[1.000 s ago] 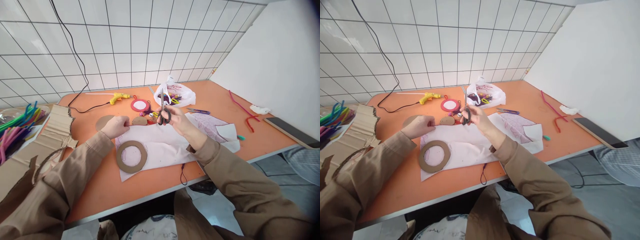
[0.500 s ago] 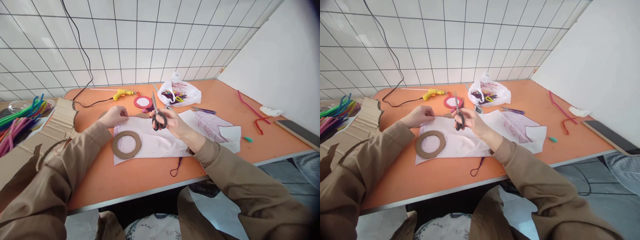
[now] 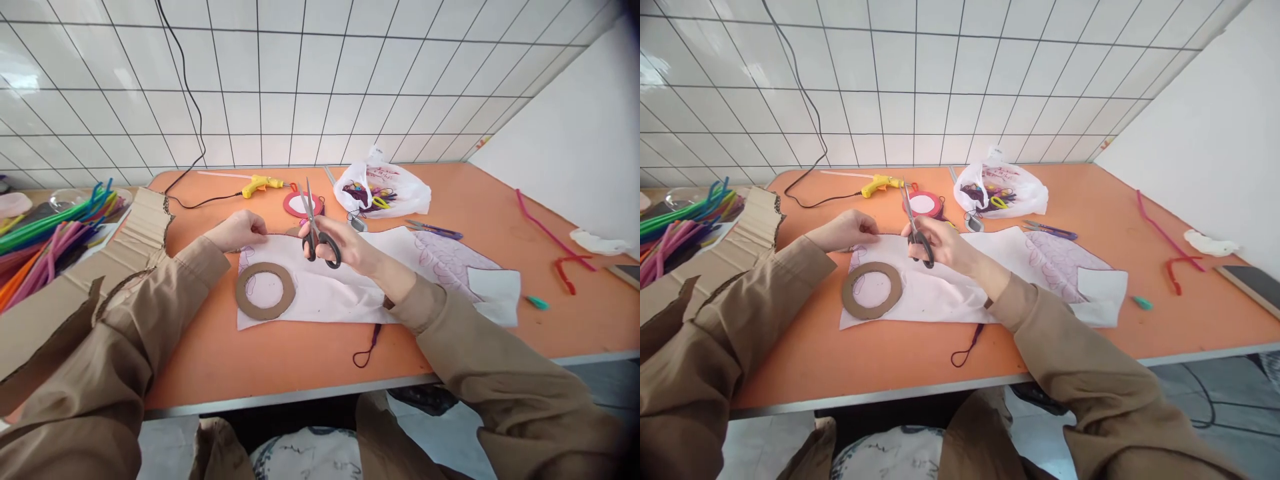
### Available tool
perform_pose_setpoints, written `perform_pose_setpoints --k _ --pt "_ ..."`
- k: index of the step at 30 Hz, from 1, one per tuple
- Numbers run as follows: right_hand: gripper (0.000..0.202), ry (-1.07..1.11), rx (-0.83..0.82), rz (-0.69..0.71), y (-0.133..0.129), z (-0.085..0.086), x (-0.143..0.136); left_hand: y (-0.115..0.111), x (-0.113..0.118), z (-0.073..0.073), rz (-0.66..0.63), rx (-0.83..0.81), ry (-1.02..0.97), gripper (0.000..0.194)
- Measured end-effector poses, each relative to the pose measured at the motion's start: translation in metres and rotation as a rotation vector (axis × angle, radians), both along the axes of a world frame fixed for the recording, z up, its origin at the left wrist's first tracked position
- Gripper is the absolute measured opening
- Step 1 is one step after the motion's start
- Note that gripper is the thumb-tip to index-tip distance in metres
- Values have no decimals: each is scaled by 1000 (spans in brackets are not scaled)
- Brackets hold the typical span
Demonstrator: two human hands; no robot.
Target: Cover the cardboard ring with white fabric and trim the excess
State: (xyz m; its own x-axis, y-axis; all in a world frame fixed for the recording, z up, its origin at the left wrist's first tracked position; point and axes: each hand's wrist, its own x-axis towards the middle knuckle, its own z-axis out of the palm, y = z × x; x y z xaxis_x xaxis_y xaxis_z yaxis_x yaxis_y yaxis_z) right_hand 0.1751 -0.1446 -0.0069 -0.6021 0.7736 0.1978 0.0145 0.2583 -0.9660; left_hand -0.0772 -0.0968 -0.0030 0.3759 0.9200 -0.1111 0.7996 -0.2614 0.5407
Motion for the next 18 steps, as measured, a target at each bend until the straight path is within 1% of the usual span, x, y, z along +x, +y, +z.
perform_pose_setpoints --k 3,6,7,9,11,12,14,15,17,18 --pt "52 -4 -15 8 -6 -3 1 0 3 -1 -2 30 40 16" --pt "51 9 -38 -6 -10 -5 3 -3 6 2 35 97 78 27" --pt "51 11 -42 -11 -11 -5 3 -5 7 5 66 136 106 30" --pt "50 12 -47 -20 -12 -5 3 -13 10 15 124 193 173 28" --pt "50 4 -48 -26 -13 -4 5 -26 12 28 119 163 193 20" --pt "51 -3 -48 -22 -13 -4 6 -33 13 34 85 130 193 17" --pt "53 -29 -49 16 -14 -2 8 -47 13 44 -29 78 198 14" --pt "55 -48 -49 57 -15 -1 9 -53 13 47 -127 35 212 13" --pt "57 -101 -34 166 -19 -1 11 -63 13 48 -294 -124 220 9" --pt "58 -132 -23 225 -21 0 11 -66 13 45 -346 -175 214 7"
